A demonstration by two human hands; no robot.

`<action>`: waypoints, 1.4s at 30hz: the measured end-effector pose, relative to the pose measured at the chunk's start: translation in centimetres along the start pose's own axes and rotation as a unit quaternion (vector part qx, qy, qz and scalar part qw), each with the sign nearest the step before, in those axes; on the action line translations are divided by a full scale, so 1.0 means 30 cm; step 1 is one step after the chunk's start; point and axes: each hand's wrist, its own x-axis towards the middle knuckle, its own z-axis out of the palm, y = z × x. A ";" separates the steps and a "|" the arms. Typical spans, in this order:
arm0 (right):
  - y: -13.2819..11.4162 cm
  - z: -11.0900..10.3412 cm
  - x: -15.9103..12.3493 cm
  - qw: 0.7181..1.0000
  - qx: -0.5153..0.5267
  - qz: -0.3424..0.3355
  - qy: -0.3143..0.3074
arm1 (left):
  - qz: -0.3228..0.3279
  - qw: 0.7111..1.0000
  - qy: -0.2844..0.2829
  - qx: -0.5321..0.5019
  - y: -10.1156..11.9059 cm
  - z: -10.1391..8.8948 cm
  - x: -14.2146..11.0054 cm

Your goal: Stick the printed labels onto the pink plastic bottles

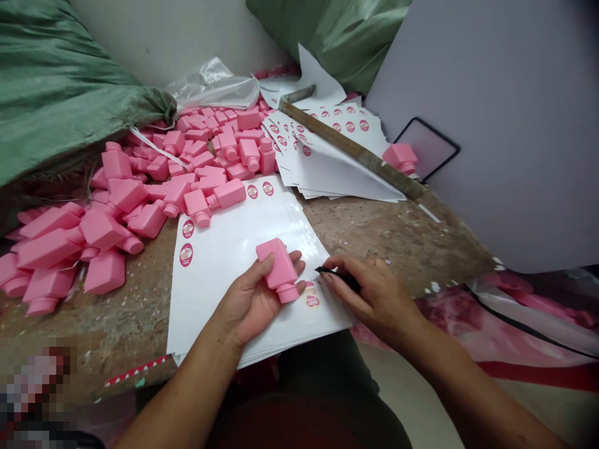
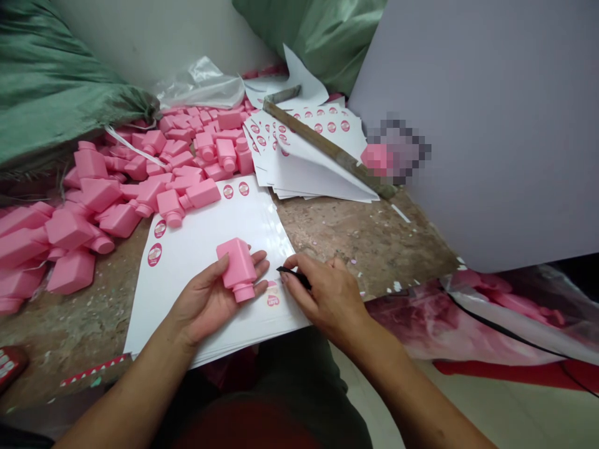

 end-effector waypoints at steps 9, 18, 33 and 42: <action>-0.051 -0.021 -0.075 0.996 0.088 0.020 0.015 | 0.087 0.904 -0.059 0.415 0.019 0.069 -0.167; 0.009 0.000 -0.002 0.996 0.075 0.034 -0.033 | 0.180 0.599 -0.096 0.774 0.062 0.017 -0.142; 0.018 0.010 0.030 0.994 -0.051 -0.096 -0.032 | 0.110 0.526 -0.137 0.832 0.082 0.043 -0.113; 0.015 0.031 0.035 0.990 -0.077 -0.116 0.036 | 0.065 0.534 -0.143 0.831 0.127 0.052 -0.107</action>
